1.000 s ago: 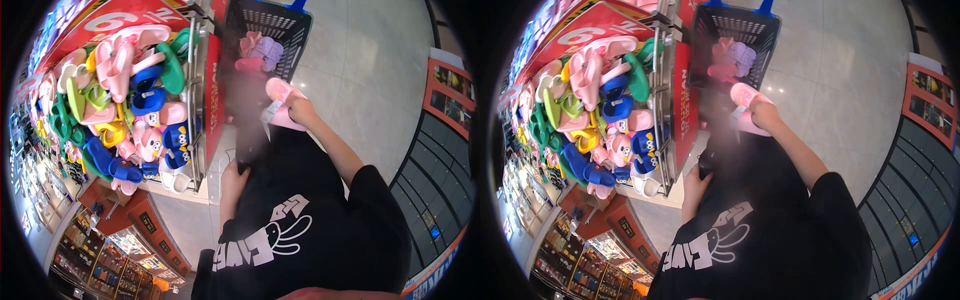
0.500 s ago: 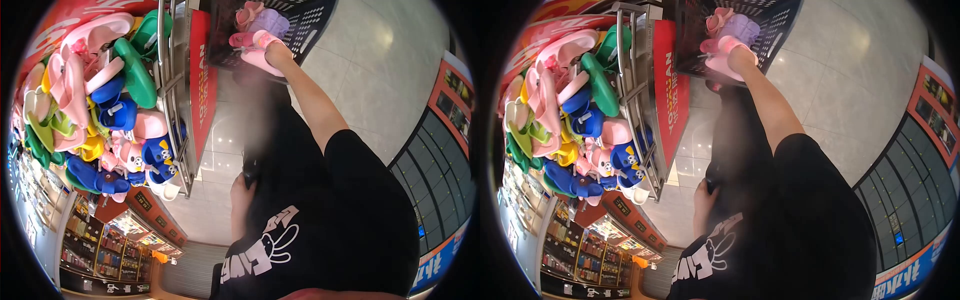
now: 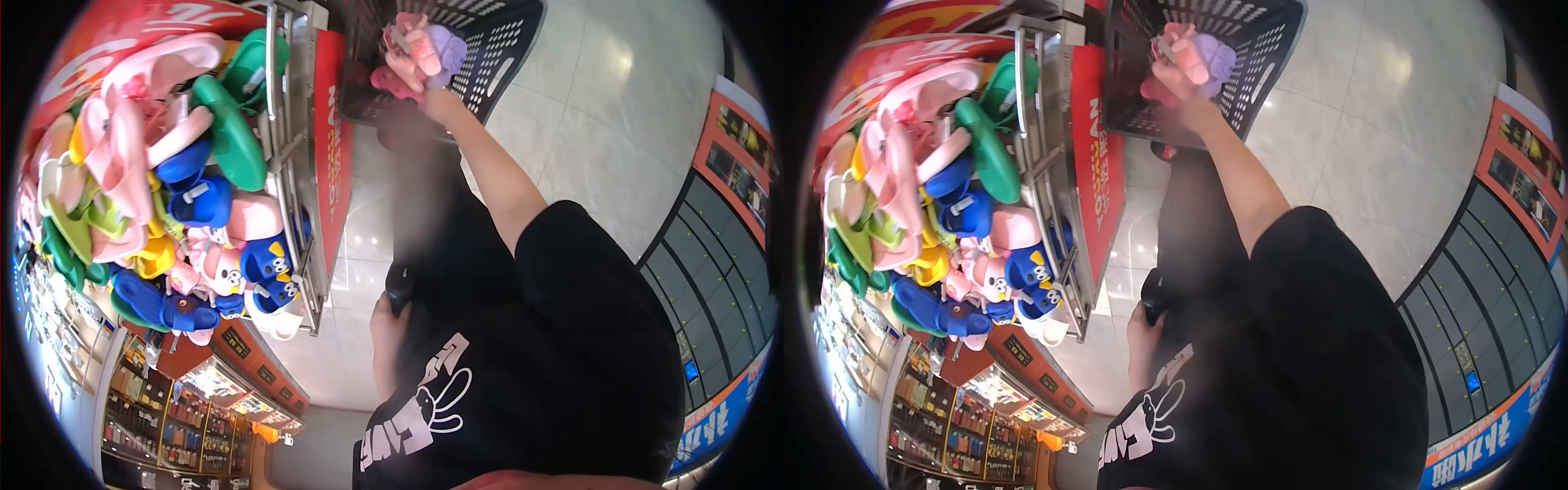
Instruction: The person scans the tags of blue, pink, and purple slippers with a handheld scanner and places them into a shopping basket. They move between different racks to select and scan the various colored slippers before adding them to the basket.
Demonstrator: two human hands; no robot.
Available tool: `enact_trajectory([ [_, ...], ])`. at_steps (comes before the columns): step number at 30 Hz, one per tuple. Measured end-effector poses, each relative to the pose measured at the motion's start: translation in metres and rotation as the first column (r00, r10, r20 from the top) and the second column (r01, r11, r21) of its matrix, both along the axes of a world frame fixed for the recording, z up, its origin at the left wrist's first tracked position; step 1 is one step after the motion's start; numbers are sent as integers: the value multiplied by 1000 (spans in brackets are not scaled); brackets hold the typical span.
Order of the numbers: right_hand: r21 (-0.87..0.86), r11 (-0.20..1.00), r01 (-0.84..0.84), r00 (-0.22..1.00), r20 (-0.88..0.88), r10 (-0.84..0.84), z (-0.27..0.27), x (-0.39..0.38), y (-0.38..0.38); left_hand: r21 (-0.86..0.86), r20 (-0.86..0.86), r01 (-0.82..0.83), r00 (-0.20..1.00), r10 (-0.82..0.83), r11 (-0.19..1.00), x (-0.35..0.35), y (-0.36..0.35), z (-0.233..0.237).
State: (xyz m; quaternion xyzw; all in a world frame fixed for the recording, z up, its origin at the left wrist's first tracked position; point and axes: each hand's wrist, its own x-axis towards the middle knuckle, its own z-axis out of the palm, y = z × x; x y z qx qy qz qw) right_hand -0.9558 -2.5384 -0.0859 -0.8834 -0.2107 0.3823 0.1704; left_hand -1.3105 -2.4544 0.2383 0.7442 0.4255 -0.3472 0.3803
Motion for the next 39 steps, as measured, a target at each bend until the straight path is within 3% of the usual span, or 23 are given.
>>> enact_trajectory([
  [1, 149, 972, 180, 981, -98, -167, 39, -10, 1, 11, 24, 5, 1000, -5, 1000, 5, 3, 5],
  [2, 249, 960, 130, 989, -107, -107, 60, -22, -10, 4, 58, 3, 998, -3, 1000, 9, 6, 9],
  [3, -99, 994, -37, 845, -534, -21, 47, -19, -10, -2, 96, 1, 995, -1, 1000, 13, 9, 13],
  [4, -128, 991, 40, 791, -602, -110, 25, -36, -23, 13, 127, 6, 992, -7, 1000, 16, 13, 18],
  [5, -146, 989, -34, 835, -548, -52, 68, -43, -27, 31, 164, 54, 985, -58, 998, 20, 16, 21],
  [6, -129, 981, -148, 862, -503, 64, 77, -50, -37, 53, 202, 98, 974, -107, 994, 26, 20, 25],
  [7, -144, 987, -74, 908, -418, 7, 90, -62, -48, 74, 236, 96, 965, -111, 993, 32, 24, 30],
  [8, -137, 966, -217, 903, -404, 145, 76, -70, -61, 79, 237, 132, 960, -147, 988, 40, 29, 35],
  [9, -183, 977, -107, 918, -397, 26, 105, -70, -67, 84, 237, 167, 954, -182, 982, 48, 34, 39],
  [12, -172, 975, -141, 930, -362, 71, 151, -63, -89, 98, 218, 236, 943, -253, 967, 70, 47, 47],
  [14, -134, 990, -35, 958, -286, -5, 173, -53, -102, 109, 231, 256, 933, -275, 961, 82, 53, 42],
  [16, -92, 996, 2, 961, -274, -28, 182, -43, -123, 113, 162, 397, 897, -411, 911, 90, 57, 32],
  [19, -96, 942, 321, 906, -258, -335, 184, -35, -150, 87, 129, 510, 846, -518, 855, 102, 58, 23],
  [23, -185, 929, 322, 900, -243, -360, 200, -39, -174, -1, 117, 635, 767, -631, 773, 114, 52, 26],
  [28, -343, 904, 257, 838, -386, -385, 210, -33, -187, 1, 150, 588, 799, -582, 809, 128, 46, 29],
  [34, -148, 885, 441, 813, -353, -463, 222, 34, -183, 68, 79, 555, 825, -559, 829, 153, 38, 31],
  [36, 107, 840, 532, 819, -319, -477, 226, 75, -182, 77, 72, 532, 841, -537, 843, 168, 27, 31],
  [38, 196, 897, 397, 918, -79, -389, 221, 129, -180, 84, 15, 516, 854, -519, 852, 185, 13, 33],
  [39, 196, 906, 375, 927, -86, -366, 216, 144, -184, 84, 8, 495, 867, -498, 865, 193, 1, 33],
])
